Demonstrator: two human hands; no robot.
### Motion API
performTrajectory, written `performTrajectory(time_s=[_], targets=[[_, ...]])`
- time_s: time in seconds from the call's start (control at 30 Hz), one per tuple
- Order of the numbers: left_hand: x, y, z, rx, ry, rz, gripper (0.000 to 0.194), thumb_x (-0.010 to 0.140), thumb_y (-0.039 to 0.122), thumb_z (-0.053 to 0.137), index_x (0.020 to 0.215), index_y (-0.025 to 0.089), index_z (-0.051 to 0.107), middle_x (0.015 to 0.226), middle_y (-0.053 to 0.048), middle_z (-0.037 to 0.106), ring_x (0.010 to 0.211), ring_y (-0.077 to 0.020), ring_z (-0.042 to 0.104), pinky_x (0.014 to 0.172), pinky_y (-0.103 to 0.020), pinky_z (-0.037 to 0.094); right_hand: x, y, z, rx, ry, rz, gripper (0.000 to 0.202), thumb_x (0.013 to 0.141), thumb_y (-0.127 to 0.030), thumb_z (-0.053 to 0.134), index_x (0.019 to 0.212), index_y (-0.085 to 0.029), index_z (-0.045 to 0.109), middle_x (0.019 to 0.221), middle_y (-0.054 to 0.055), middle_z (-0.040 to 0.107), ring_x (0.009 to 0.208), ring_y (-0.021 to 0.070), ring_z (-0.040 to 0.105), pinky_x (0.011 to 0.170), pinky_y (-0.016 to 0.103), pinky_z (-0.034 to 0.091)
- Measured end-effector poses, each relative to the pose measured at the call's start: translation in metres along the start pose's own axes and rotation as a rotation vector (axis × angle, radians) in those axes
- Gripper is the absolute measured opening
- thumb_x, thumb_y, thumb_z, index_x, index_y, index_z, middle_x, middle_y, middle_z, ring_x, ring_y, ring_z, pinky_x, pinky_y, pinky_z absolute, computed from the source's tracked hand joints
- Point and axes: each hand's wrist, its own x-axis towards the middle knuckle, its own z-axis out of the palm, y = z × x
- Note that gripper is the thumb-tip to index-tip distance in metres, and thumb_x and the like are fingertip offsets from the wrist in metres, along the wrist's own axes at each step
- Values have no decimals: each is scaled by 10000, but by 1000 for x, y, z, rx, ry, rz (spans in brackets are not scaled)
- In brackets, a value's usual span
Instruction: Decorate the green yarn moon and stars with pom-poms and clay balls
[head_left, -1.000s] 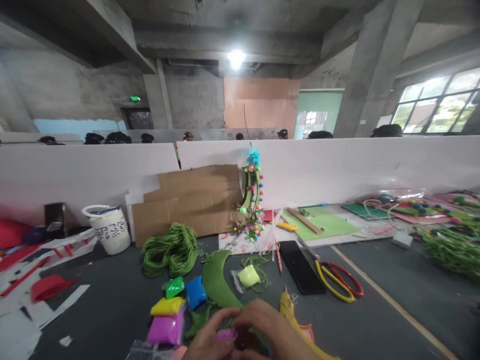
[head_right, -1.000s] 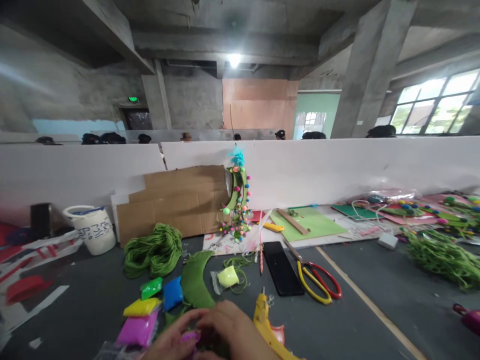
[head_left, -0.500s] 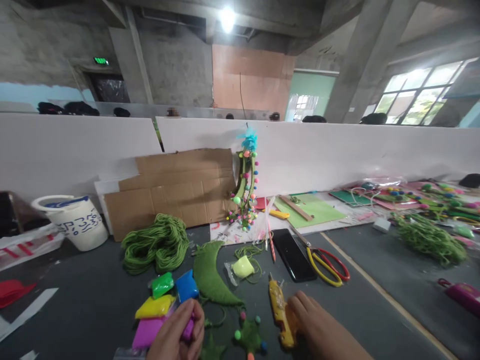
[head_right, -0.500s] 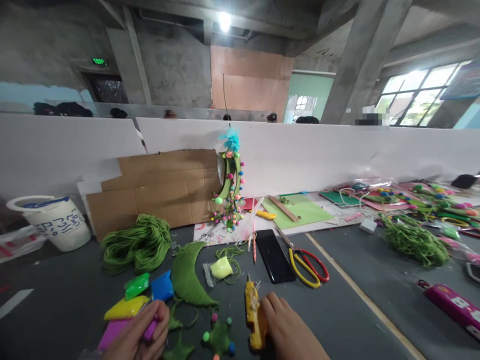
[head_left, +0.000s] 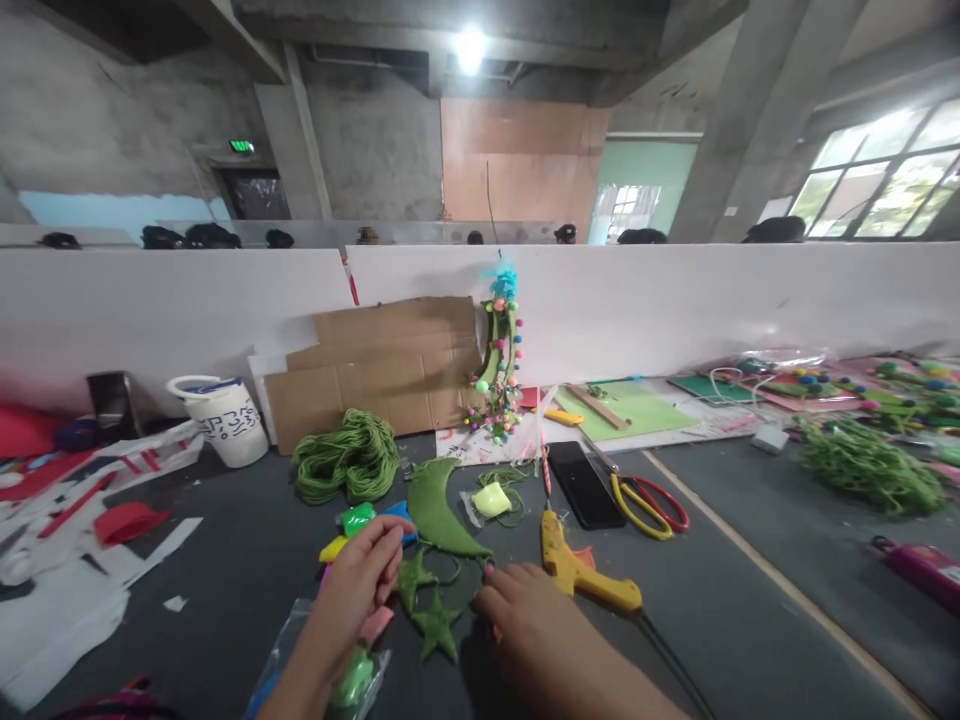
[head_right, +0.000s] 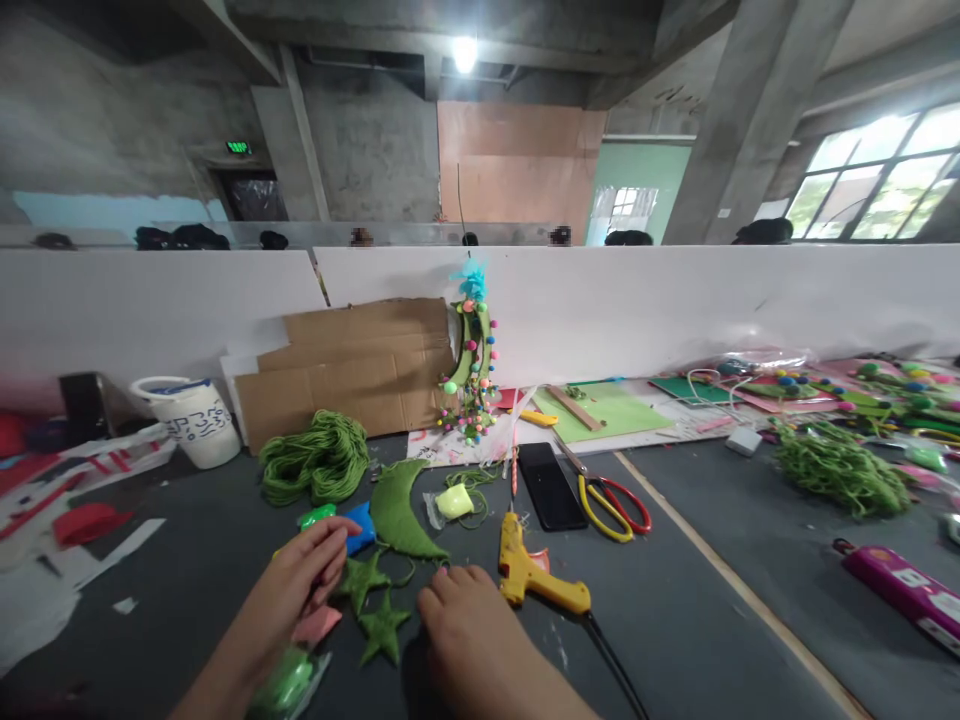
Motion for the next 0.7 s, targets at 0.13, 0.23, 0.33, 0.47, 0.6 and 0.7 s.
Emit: performTrajectory(time_s=[0.13,0.23,0.33,0.47,0.6,0.7], targets=[[2,-9,-18,262,-3,1,303,712,411,580,905,177,586,565,49,521,393,-78,413,362,-173,283,21,-22,33,-42,45,-43,140,752,-269,607,855,-179,576,856,51,635,826,231,547,775,349,387],[-3,-14,-26,576,-25,32,235,744,326,497,885,178,611,773,-25,621,582,-144,563,500,-235,424,26,-28,46,-67,67,-40,110,785,-233,586,867,-160,581,859,76,633,848,252,540,855,424,362],[-7,-12,-23,1072,-113,166,212,743,208,464,878,208,628,975,-44,642,917,-192,587,783,-283,433,24,-25,50,-94,88,-36,79,811,-183,564,883,-159,584,850,72,632,851,247,540,919,454,325],[-2,-10,-13,1368,-226,236,328,668,106,492,947,230,610,1028,-47,631,993,-212,565,843,-298,389,15,-14,51,-161,113,-38,81,794,-195,599,866,-158,598,833,68,636,860,254,543,962,463,295],[6,-14,-8,1443,-264,263,373,628,86,495,964,216,593,1023,-74,616,974,-252,568,820,-343,393,3,-1,49,-212,114,-30,60,778,-170,611,837,-158,605,813,61,635,853,254,555,963,463,301],[4,-19,-8,1486,-288,274,326,640,101,478,931,200,588,1003,-90,611,935,-266,582,778,-361,406,-4,6,41,-227,100,-7,43,802,-149,582,834,-155,609,820,67,638,866,255,558,972,478,291]])
